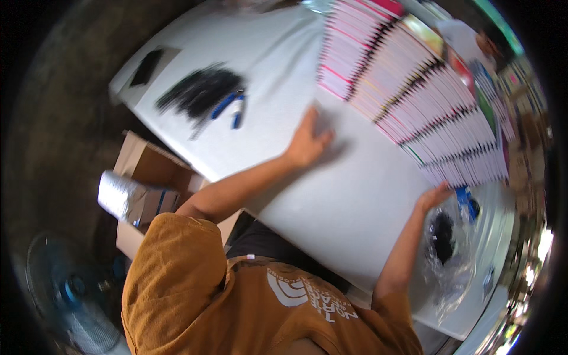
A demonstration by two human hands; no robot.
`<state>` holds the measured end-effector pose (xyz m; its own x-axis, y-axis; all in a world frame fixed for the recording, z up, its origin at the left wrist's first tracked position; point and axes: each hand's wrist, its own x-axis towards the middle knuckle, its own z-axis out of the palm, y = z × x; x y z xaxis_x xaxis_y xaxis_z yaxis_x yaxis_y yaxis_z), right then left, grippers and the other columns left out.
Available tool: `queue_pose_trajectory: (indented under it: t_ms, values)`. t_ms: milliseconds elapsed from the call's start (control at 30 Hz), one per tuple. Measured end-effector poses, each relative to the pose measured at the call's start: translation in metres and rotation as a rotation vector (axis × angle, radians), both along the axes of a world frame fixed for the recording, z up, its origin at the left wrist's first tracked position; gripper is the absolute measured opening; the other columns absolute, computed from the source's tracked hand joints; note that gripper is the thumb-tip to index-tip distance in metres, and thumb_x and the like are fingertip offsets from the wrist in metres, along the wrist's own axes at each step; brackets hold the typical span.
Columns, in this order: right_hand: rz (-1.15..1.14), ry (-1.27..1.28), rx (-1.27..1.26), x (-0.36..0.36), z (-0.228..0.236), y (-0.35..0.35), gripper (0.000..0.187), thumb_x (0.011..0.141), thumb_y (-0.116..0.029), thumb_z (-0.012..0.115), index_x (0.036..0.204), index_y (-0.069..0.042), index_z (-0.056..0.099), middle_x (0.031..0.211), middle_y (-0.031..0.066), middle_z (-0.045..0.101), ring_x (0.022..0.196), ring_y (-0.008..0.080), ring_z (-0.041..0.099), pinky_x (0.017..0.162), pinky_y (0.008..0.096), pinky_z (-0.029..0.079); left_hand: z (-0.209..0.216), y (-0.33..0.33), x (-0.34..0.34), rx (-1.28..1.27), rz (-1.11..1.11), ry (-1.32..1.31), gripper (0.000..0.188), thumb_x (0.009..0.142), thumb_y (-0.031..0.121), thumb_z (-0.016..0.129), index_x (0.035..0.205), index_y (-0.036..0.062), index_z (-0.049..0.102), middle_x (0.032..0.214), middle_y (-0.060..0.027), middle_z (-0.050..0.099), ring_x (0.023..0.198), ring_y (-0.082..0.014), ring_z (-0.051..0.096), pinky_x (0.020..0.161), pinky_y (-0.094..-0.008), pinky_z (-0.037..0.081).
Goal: The person cuts spiral binding coils with pliers, stacks notebooks, and places finished notebooks into a cardboard box.
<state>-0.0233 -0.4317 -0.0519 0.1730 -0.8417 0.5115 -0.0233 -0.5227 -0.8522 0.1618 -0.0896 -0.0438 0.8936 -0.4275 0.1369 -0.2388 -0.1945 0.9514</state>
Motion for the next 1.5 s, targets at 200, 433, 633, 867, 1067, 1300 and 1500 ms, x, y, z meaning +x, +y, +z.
queue_pose_trajectory:
  t_ms: [200,433,633,867,1067,1300,1500]
  values:
    - [-0.113,0.567,-0.144,0.007,-0.030,0.099,0.081,0.083,-0.036,0.061,0.136,0.011,0.021,0.139,0.0318,0.026,0.129,0.0412,0.029,0.108,0.0425,0.024,0.048,0.170,-0.086,0.325,-0.145,-0.326,0.049,0.079,0.021,0.065,0.123,0.0061,0.051,0.137,-0.0211,0.037,0.124,-0.0355,0.040,0.102,-0.0433,0.034]
    - [0.783,0.830,-0.341,0.076,0.021,0.331,0.070,0.085,-0.026,0.060,0.139,0.002,0.025,0.141,0.0260,0.028,0.132,0.0392,0.024,0.108,0.0464,0.022,0.050,0.301,-0.144,0.262,0.478,-0.101,0.035,0.078,0.008,0.064,0.111,0.0038,0.057,0.121,-0.0164,0.052,0.113,-0.0312,0.050,0.094,-0.0360,0.040]
    - [1.419,0.458,-0.517,0.097,0.039,0.478,0.066,0.081,-0.020,0.061,0.136,0.002,0.033,0.137,0.0204,0.039,0.130,0.0407,0.028,0.107,0.0465,0.023,0.004,0.382,-0.165,-0.089,1.222,0.289,0.073,0.081,0.034,0.067,0.136,0.0027,0.031,0.132,-0.0184,0.040,0.117,-0.0242,0.044,0.101,-0.0378,0.031]
    - [1.744,0.549,-0.301,0.115,0.020,0.544,0.059,0.082,-0.015,0.060,0.134,0.000,0.037,0.130,0.0199,0.047,0.126,0.0352,0.037,0.103,0.0417,0.030,-0.018,0.499,-0.107,-0.213,1.536,0.496,0.098,0.071,0.046,0.072,0.140,0.0024,0.020,0.138,-0.0245,0.032,0.124,-0.0359,0.038,0.103,-0.0530,0.026]
    - [1.770,0.684,-0.027,0.129,0.003,0.548,0.060,0.083,-0.016,0.060,0.136,-0.003,0.035,0.125,0.0211,0.051,0.118,0.0331,0.047,0.097,0.0377,0.038,-0.011,0.517,-0.091,-0.375,1.218,0.738,0.099,0.065,0.055,0.072,0.138,0.0047,0.029,0.135,-0.0220,0.039,0.126,-0.0386,0.034,0.099,-0.0622,0.024]
    - [1.963,0.795,0.430,0.139,-0.019,0.590,0.064,0.084,-0.020,0.062,0.137,-0.003,0.032,0.127,0.0214,0.050,0.118,0.0316,0.048,0.097,0.0397,0.039,-0.021,0.531,-0.096,-0.625,1.112,0.772,0.084,0.070,0.048,0.071,0.135,0.0071,0.036,0.127,-0.0157,0.048,0.116,-0.0326,0.045,0.092,-0.0514,0.034]
    - [2.075,0.720,0.695,0.162,-0.009,0.651,0.113,0.068,-0.048,0.075,0.140,0.009,0.008,0.138,0.0343,0.026,0.130,0.0377,0.030,0.104,0.0407,0.030,-0.037,0.529,-0.132,-0.942,0.981,0.568,0.069,0.081,0.040,0.062,0.132,0.0021,0.037,0.124,-0.0140,0.051,0.113,-0.0287,0.050,0.098,-0.0408,0.038]
